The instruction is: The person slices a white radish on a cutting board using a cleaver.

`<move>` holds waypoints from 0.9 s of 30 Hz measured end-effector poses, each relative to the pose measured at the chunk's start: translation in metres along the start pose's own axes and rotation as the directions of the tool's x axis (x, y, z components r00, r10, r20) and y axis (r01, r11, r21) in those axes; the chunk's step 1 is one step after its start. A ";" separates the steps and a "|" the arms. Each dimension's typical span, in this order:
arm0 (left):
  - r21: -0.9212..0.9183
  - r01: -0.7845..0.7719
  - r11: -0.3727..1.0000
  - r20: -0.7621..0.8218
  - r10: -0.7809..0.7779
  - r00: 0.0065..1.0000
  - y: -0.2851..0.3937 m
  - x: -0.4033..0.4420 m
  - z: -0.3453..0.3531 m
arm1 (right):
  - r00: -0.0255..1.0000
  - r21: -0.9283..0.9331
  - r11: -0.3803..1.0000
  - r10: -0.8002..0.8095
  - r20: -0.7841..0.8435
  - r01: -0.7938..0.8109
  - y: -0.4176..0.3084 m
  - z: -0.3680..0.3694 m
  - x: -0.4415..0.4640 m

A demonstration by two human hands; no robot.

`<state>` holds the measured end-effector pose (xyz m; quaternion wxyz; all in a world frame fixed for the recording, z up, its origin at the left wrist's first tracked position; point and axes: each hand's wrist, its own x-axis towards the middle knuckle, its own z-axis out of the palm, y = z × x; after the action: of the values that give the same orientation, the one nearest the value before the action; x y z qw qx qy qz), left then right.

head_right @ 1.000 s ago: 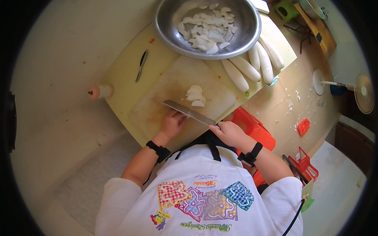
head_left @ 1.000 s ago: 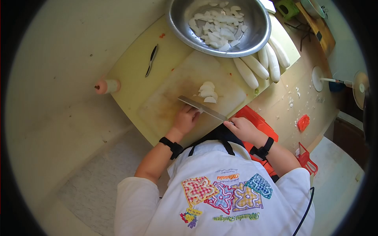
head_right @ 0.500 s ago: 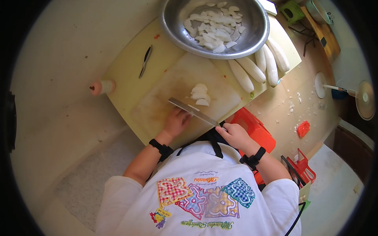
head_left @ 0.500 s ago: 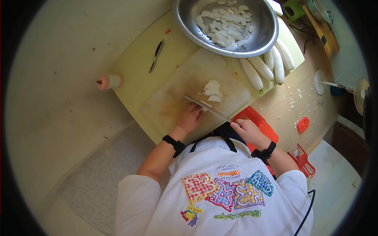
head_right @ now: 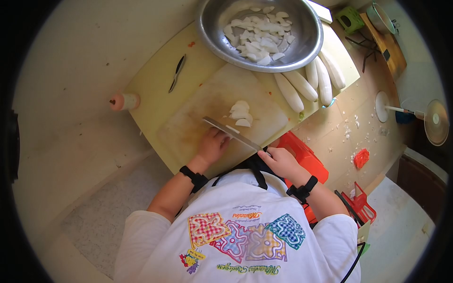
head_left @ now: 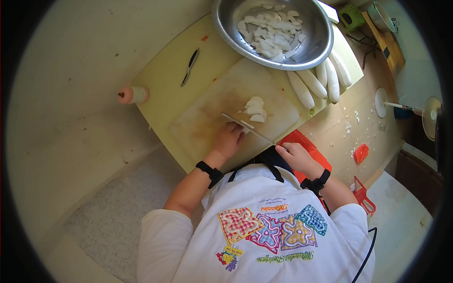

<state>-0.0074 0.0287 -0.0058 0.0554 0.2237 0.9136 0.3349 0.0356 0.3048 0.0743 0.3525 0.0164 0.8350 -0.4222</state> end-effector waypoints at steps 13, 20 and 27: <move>-0.023 0.026 0.999 -0.019 -0.026 0.999 0.003 0.002 0.000 | 0.990 0.064 0.994 0.085 0.111 -0.092 -0.008 -0.013 0.011; -0.004 0.014 1.000 -0.052 -0.014 0.999 0.005 0.002 0.000 | 0.989 0.023 0.997 0.075 0.128 -0.079 -0.009 -0.010 0.020; -0.032 0.049 0.998 -0.047 -0.050 0.998 0.007 0.004 -0.001 | 0.990 0.008 0.995 0.095 0.103 -0.097 -0.011 0.002 0.041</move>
<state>-0.0089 0.0349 -0.0007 0.0452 0.1921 0.9146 0.3529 0.0025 0.2850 0.0565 0.4146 0.0373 0.8113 -0.4105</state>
